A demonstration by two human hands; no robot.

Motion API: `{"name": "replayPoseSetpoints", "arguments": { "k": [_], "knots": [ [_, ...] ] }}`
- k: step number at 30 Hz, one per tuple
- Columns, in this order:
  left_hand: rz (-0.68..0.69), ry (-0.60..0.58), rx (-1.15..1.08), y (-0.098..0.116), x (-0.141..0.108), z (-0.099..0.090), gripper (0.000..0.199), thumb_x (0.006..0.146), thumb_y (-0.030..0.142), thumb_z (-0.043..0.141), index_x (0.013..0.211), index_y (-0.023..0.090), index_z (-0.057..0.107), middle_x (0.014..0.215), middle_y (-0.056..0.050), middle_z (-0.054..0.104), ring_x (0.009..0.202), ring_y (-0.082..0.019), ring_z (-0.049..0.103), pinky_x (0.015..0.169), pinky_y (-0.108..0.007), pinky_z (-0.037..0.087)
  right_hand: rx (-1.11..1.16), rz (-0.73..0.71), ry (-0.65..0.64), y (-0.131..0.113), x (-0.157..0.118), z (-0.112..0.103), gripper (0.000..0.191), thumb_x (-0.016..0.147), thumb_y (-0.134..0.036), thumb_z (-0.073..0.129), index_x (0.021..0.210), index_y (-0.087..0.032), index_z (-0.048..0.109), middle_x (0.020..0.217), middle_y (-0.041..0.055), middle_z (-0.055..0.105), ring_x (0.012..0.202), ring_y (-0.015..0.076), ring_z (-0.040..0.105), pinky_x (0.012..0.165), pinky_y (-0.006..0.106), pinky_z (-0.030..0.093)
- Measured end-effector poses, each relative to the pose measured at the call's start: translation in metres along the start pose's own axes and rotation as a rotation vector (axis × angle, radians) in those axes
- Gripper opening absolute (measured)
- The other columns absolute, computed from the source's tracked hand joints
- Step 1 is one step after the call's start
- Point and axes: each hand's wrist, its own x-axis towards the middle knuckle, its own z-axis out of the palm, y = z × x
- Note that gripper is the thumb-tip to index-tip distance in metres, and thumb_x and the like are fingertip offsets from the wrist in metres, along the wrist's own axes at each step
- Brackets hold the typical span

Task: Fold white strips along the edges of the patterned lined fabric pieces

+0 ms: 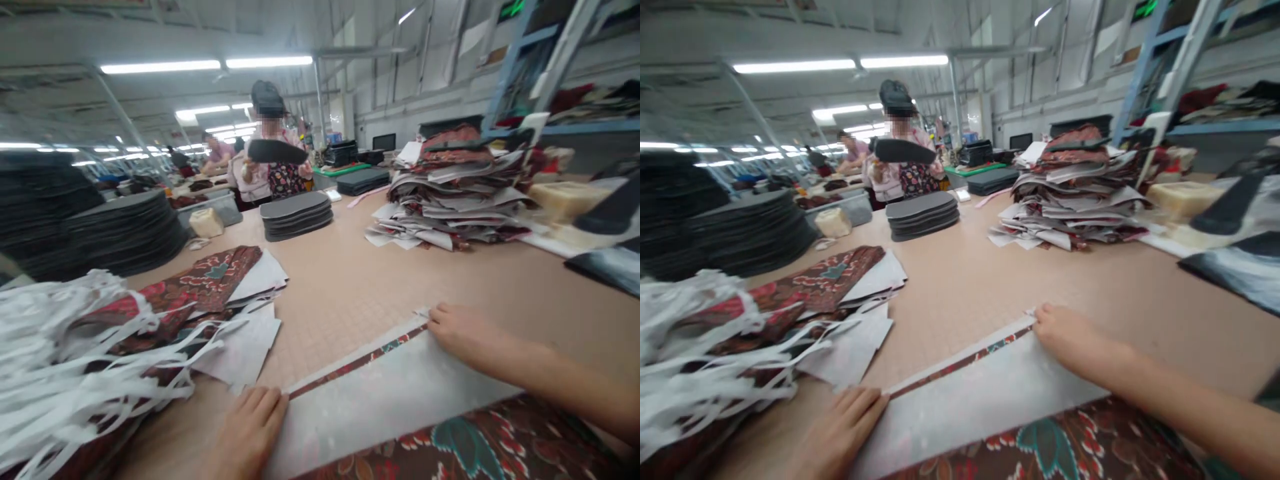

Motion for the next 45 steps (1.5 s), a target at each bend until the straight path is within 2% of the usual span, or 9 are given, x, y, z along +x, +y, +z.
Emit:
{"name": "replayPoseSetpoints", "arguments": {
  "k": [3,7,11,16,24,31,38,40,45],
  "knots": [
    [-0.088,0.003,-0.053,0.005,-0.003,-0.009,0.035,0.079,0.000,0.042,0.102,0.020,0.059,0.095,-0.001,0.064,0.087,-0.018,0.054,0.094,-0.034,0.035,-0.123,-0.238,-0.100,-0.053,0.040,0.003,0.024,0.076,0.002,0.045,0.072,-0.014,0.063,0.071,0.0113,0.061,0.065,0.0208,0.052,0.059,0.032,0.038],
    [-0.171,0.041,-0.108,0.009,-0.006,-0.010,0.026,0.087,0.009,0.042,0.104,0.019,0.058,0.099,-0.002,0.063,0.101,-0.019,0.050,0.107,-0.043,0.017,0.061,-0.538,-0.120,-0.138,0.086,0.021,0.016,0.086,-0.010,0.045,0.088,-0.015,0.061,0.082,0.0074,0.061,0.073,0.0189,0.053,0.063,0.029,0.039],
    [-0.404,-0.040,-0.347,-0.002,-0.013,-0.011,0.019,0.086,0.015,0.047,0.095,0.024,0.061,0.092,0.000,0.062,0.092,-0.016,0.052,0.095,-0.039,0.032,0.160,-0.579,-0.128,-0.178,0.110,0.047,0.019,0.088,-0.013,0.043,0.090,-0.014,0.061,0.082,0.0073,0.060,0.073,0.0180,0.052,0.062,0.028,0.037],
    [-0.609,-0.025,-0.644,-0.014,-0.012,-0.006,0.014,0.084,0.019,0.049,0.090,0.021,0.062,0.087,-0.001,0.059,0.087,-0.015,0.053,0.079,-0.029,0.039,0.198,-0.549,-0.095,-0.178,0.116,0.067,0.022,0.089,-0.014,0.041,0.093,-0.016,0.062,0.082,0.0065,0.058,0.075,0.0177,0.050,0.063,0.027,0.036],
    [-0.748,0.014,-0.643,-0.012,0.001,0.011,0.009,0.076,0.014,0.054,0.068,0.017,0.054,0.072,-0.001,0.054,0.074,-0.015,0.050,0.066,-0.027,0.036,0.080,-0.949,-0.133,-0.173,0.125,0.051,0.021,0.088,-0.015,0.041,0.096,-0.009,0.059,0.088,0.0106,0.058,0.075,0.0195,0.046,0.063,0.031,0.037],
    [-0.758,0.025,-0.594,-0.006,0.001,0.010,0.008,0.078,0.015,0.053,0.070,0.017,0.053,0.074,-0.001,0.053,0.076,-0.016,0.049,0.068,-0.027,0.035,0.419,-0.607,-0.155,-0.171,0.130,0.066,0.026,0.089,-0.012,0.038,0.097,-0.014,0.063,0.085,0.0077,0.058,0.077,0.0151,0.051,0.067,0.026,0.040],
    [-0.744,0.034,-0.558,-0.002,0.002,0.009,0.009,0.078,0.012,0.053,0.070,0.017,0.052,0.076,-0.001,0.053,0.078,-0.017,0.048,0.070,-0.029,0.035,0.172,-0.957,-0.165,-0.170,0.130,0.053,0.021,0.089,-0.015,0.041,0.094,-0.011,0.061,0.086,0.0107,0.060,0.075,0.0190,0.047,0.064,0.031,0.038],
    [-0.717,0.065,-0.553,0.000,0.000,0.007,0.009,0.080,0.013,0.052,0.072,0.017,0.052,0.077,-0.001,0.054,0.079,-0.017,0.048,0.072,-0.029,0.035,0.308,-0.872,-0.189,-0.168,0.134,0.054,0.022,0.089,-0.014,0.039,0.093,-0.013,0.061,0.086,0.0089,0.060,0.079,0.0174,0.050,0.068,0.029,0.040],
    [-0.662,0.178,-0.534,0.004,-0.005,0.004,0.011,0.087,0.020,0.047,0.080,0.017,0.054,0.078,-0.002,0.057,0.078,-0.017,0.050,0.072,-0.031,0.035,0.727,-0.389,-0.211,-0.172,0.140,0.065,0.014,0.084,-0.009,0.043,0.088,-0.016,0.055,0.081,0.0027,0.060,0.074,0.0118,0.055,0.068,0.023,0.042]
  ]
}}
